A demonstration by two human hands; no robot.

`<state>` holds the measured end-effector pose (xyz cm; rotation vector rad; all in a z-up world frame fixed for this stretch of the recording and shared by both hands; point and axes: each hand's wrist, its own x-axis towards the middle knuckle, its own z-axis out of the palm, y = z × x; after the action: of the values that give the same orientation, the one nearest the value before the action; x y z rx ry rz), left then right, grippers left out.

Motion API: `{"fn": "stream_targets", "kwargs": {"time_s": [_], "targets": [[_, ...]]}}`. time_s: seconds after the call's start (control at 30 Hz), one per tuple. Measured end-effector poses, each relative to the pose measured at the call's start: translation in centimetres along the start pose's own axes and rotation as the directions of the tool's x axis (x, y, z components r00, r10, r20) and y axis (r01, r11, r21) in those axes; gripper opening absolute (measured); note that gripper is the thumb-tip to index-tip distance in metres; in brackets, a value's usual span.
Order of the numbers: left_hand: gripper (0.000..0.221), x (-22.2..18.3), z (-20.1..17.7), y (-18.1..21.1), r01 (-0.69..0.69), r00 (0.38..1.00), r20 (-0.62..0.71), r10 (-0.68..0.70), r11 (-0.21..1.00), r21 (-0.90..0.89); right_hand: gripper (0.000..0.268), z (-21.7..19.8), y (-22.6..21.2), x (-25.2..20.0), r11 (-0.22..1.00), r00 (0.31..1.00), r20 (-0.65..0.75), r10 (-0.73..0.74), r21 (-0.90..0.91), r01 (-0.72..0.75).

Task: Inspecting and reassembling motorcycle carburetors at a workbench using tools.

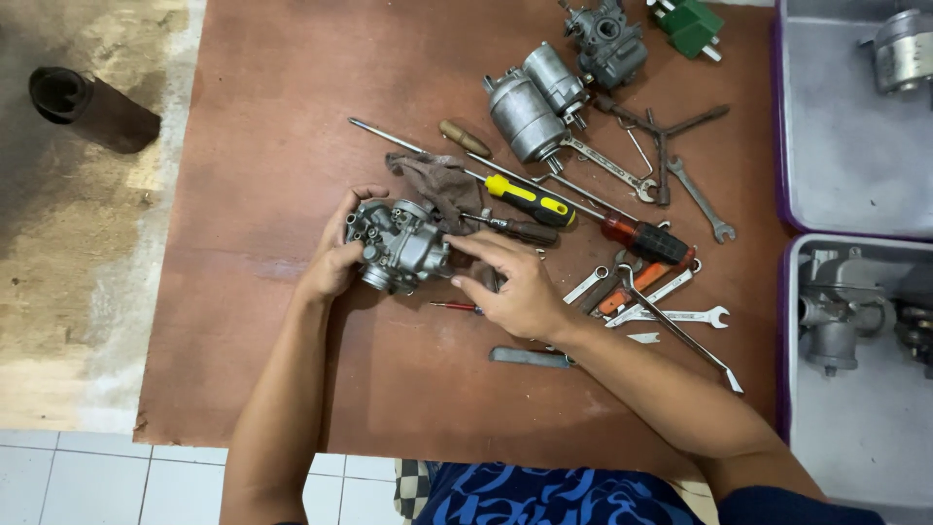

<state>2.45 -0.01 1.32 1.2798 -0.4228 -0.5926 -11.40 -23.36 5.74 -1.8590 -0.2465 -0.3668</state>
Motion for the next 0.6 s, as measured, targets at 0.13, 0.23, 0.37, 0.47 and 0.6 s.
{"fn": "stream_targets", "kwargs": {"time_s": [0.13, 0.23, 0.37, 0.47, 0.6], "targets": [[0.087, 0.3, -0.4, -1.4, -0.007, 0.995, -0.104, 0.000, 0.998, -0.062, 0.041, 0.2, -1.1, 0.5, 0.998, 0.998, -0.021, -0.058, 0.019, 0.059], [0.077, -0.6, 1.8, -1.4, 0.100, 0.962, -0.218, -0.163, 0.957, -0.273, 0.040, -0.1, -1.2, 0.4, 0.995, 0.994, -0.057, -0.091, 0.031, 0.093], [0.064, -1.8, 4.4, 0.0, 0.325, 0.862, -0.181, -0.474, 0.789, -0.521, 0.039, -1.2, -2.3, 1.0, 0.987, 0.982, -0.104, -0.156, 0.031, 0.160], [0.058, -1.6, 4.9, -1.2, 0.420, 0.795, -0.158, -0.586, 0.719, -0.554, 0.039, -2.2, -3.6, 1.7, 0.983, 0.975, -0.130, -0.181, 0.005, 0.184], [0.035, -0.6, 5.1, -3.6, 0.455, 0.680, -0.123, -0.723, 0.547, -0.703, 0.037, -3.1, -4.7, 2.2, 0.988, 0.981, -0.140, -0.130, 0.058, 0.140]]}}
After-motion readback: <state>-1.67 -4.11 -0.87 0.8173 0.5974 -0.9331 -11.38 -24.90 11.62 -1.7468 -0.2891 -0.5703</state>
